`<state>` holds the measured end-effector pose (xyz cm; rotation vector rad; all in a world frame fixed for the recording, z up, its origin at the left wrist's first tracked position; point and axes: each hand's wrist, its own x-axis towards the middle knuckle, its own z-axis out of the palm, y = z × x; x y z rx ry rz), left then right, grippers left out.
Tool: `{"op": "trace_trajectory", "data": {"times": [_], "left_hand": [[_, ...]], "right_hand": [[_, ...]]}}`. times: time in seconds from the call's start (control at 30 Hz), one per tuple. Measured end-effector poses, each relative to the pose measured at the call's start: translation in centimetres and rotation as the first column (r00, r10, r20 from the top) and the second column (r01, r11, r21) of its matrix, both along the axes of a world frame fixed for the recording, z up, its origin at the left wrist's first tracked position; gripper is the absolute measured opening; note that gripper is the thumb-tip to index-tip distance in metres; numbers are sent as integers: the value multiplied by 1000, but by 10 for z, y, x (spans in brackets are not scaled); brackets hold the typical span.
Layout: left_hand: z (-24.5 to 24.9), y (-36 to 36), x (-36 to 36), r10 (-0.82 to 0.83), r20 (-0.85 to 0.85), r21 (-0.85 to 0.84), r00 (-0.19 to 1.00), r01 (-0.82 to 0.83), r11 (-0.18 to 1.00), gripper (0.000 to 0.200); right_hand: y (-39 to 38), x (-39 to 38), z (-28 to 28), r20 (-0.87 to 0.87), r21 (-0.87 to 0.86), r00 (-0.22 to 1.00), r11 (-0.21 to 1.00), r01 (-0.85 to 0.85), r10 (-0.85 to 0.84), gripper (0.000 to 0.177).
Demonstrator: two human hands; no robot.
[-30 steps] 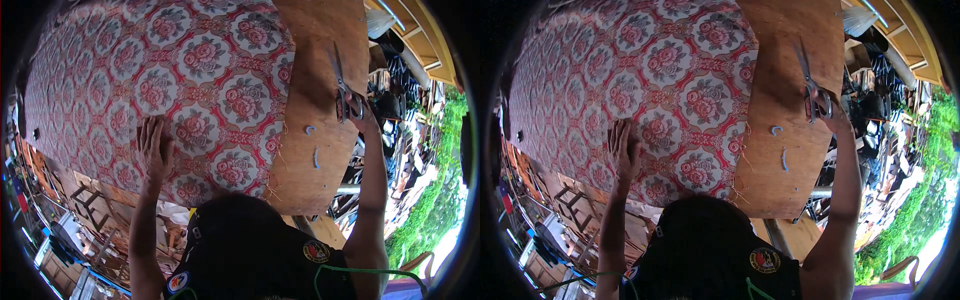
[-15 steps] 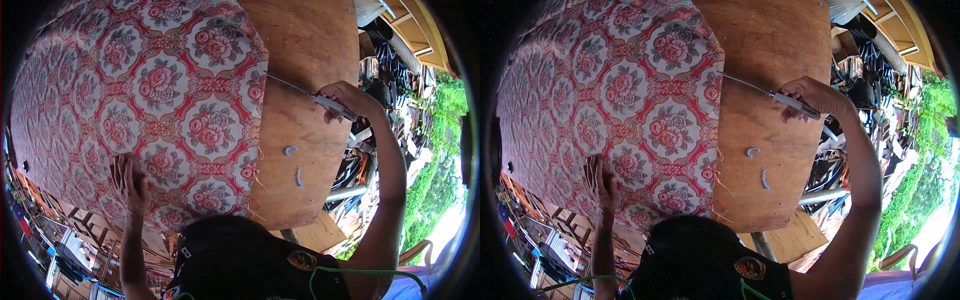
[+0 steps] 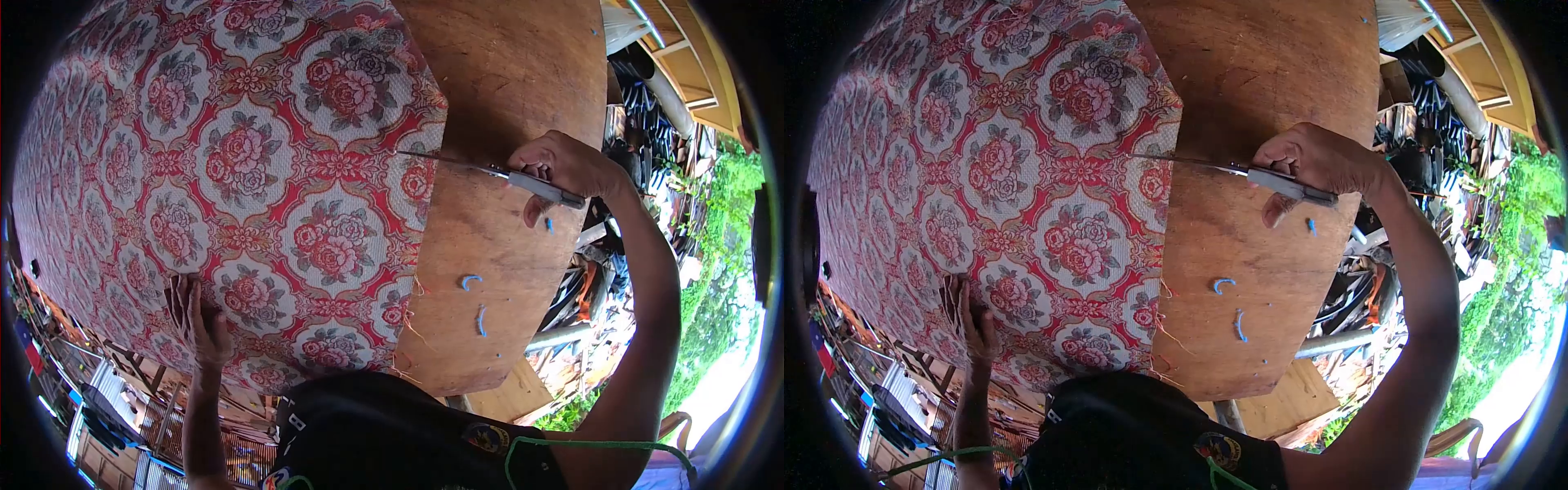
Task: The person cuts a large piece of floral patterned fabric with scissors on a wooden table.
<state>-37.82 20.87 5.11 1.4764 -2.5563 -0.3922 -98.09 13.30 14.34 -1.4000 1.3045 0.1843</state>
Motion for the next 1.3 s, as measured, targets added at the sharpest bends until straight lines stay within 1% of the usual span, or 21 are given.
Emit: {"op": "trace_trajectory", "data": {"times": [0.13, 0.2, 0.37, 0.4, 0.43, 0.47, 0.53, 0.57, 0.63, 0.77, 0.83, 0.87, 0.9, 0.93, 1.0, 1.07, 1.1, 1.13, 1.2, 1.23, 1.3], "left_hand": [[-4, 1, 2, 13, -44, 33, 999, -11, 999, 60], [-2, -1, 0, 5, -23, -5, 1000, -5, 1000, 61], [0, 0, -2, 12, -26, 16, 1000, -11, 1000, 62], [1, 0, -2, 13, -14, 10, 1000, -13, 1000, 61], [1, 0, -2, 14, -13, 8, 1000, -14, 1000, 61], [0, 0, -1, 15, -21, 13, 1000, -15, 1000, 61], [-1, 0, 0, 19, -24, 17, 1000, -19, 1000, 60], [-1, 0, 0, 10, -30, 25, 999, -9, 1000, 60], [-2, 0, 2, 3, -35, 32, 999, -2, 999, 59], [-10, 5, 9, 20, -54, 41, 998, -18, 999, 61], [-6, 4, 6, 35, -57, 43, 998, -32, 999, 61], [-4, 4, 4, 41, -52, 27, 998, -40, 999, 59], [0, 2, -4, 49, -48, 10, 998, -48, 999, 57], [2, 0, -16, 49, -49, 10, 998, -49, 999, 57], [3, -6, -55, -49, -16, -248, 999, 43, 968, 47], [22, -16, -144, -90, -163, -145, 983, 66, 987, 44], [25, -28, -196, -135, -299, -193, 945, 79, 978, 49], [22, -26, -232, -94, -311, -169, 946, 43, 985, 52], [26, -35, -292, -47, -332, -199, 942, -21, 980, 51], [25, -36, -309, -43, -342, -199, 939, -28, 980, 51], [23, -39, -329, 48, -312, -115, 949, -87, 989, 51]], "right_hand": [[4, -2, -8, 67, -57, 998, 998, 20, -16, 46], [2, -1, -6, 69, -71, 998, 997, 4, 1, 45], [-2, 1, -4, 101, -71, 995, 997, -1, 8, 42], [-1, 1, -6, 128, 62, 980, 987, 147, -154, 41], [0, 0, -7, 134, 197, 940, 938, 285, -314, 40], [1, -1, -8, 136, 196, 940, 939, 284, -312, 40], [0, -1, -9, 103, 38, 990, 995, 94, -98, 38], [-2, 1, -6, 107, 36, 990, 995, 92, -95, 38], [-8, 7, 5, -78, 196, 989, 971, 138, -125, 45], [-6, 0, -2, -38, 123, 998, 990, 61, -57, 46], [-3, -6, -9, 60, 80, 996, 995, 59, -64, 46], [-3, -7, -9, 64, 81, 996, 995, 57, -62, 46], [-6, -3, -4, 4, 154, 992, 980, 122, -124, 44], [-8, -2, -1, -64, 222, 981, 956, 192, -182, 42], [-5, -4, -3, -50, 188, 987, 969, 157, -151, 44], [-2, -5, -6, -42, 153, 994, 982, 111, -105, 46], [-1, -6, -6, -45, 182, 987, 970, 160, -154, 47], [-1, -7, -5, -51, 208, 978, 956, 209, -203, 47], [-2, -4, -1, -76, 224, 976, 950, 217, -205, 48], [-3, -3, 2, -90, 241, 973, 943, 228, -212, 48], [-3, -3, 7, -82, 232, 981, 954, 192, -178, 47]]}}
